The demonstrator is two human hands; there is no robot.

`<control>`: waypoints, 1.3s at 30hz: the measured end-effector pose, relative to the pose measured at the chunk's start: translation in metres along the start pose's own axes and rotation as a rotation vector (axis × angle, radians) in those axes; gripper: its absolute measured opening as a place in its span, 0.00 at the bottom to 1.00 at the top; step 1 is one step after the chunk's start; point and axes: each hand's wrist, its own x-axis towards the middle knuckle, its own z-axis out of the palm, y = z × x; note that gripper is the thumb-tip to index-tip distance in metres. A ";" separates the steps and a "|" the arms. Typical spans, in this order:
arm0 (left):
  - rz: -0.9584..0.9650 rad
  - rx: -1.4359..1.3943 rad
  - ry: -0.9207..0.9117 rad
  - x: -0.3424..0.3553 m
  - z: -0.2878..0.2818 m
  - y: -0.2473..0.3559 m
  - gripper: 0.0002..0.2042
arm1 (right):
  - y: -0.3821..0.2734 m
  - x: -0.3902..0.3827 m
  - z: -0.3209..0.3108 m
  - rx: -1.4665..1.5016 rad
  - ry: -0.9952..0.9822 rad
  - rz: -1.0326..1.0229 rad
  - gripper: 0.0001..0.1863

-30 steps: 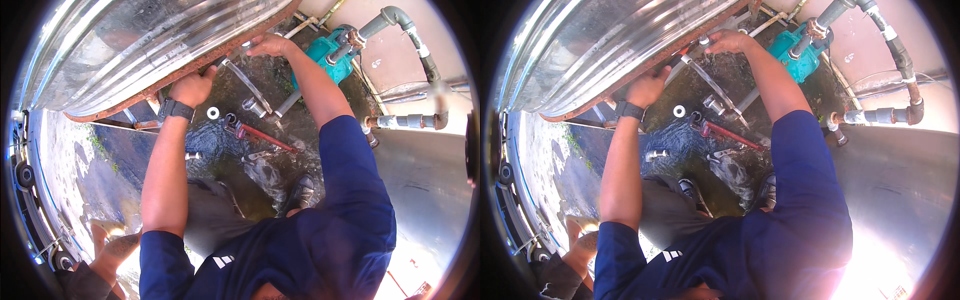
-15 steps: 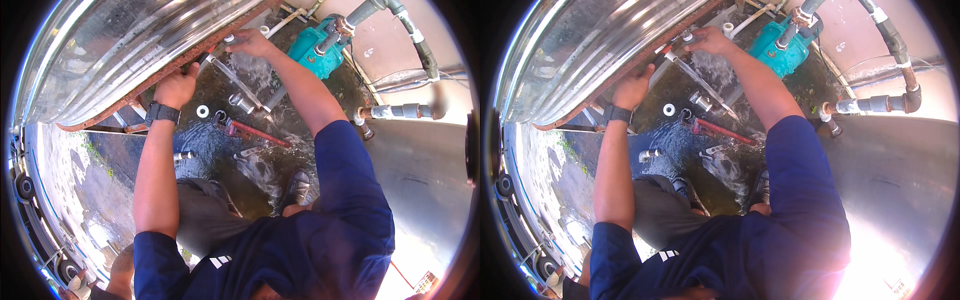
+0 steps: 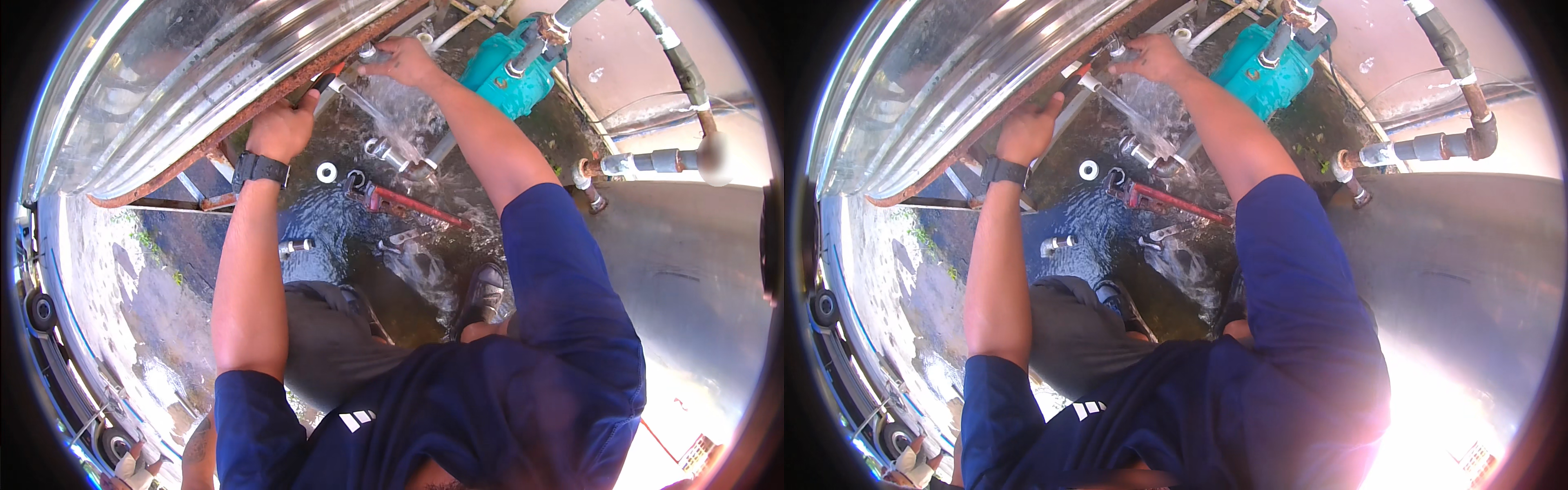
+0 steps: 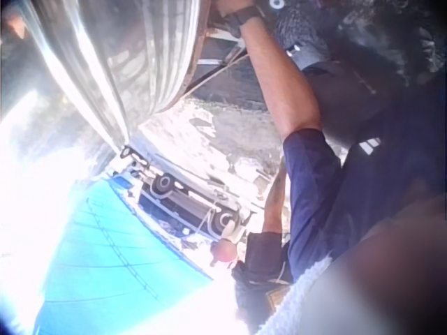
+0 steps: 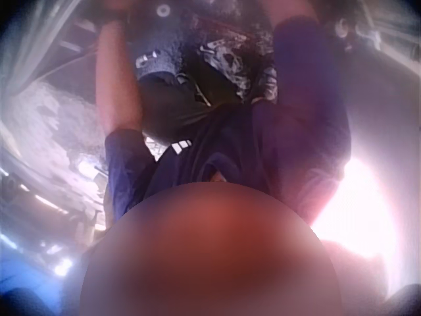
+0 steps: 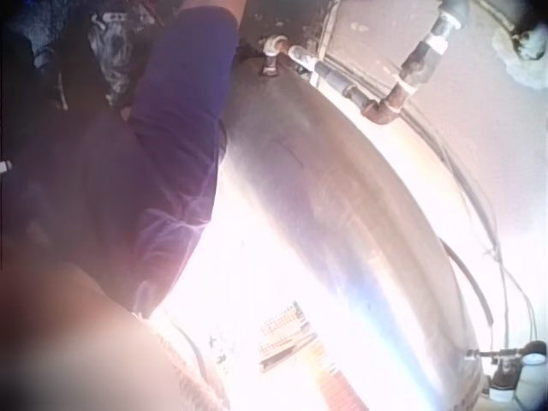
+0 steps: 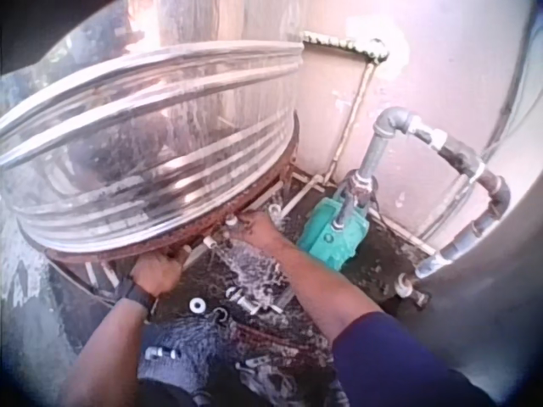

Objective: The person uses a pipe wrench to loosen and remove a pipe fitting from a water tank connection while water leaks onto the ground. They then apply sealant to the threads and reattach the fitting, tightening it with the wrench.

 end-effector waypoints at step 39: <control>0.086 0.015 0.174 0.010 0.071 -0.032 0.21 | -0.055 -0.022 0.002 -0.450 0.046 0.093 0.28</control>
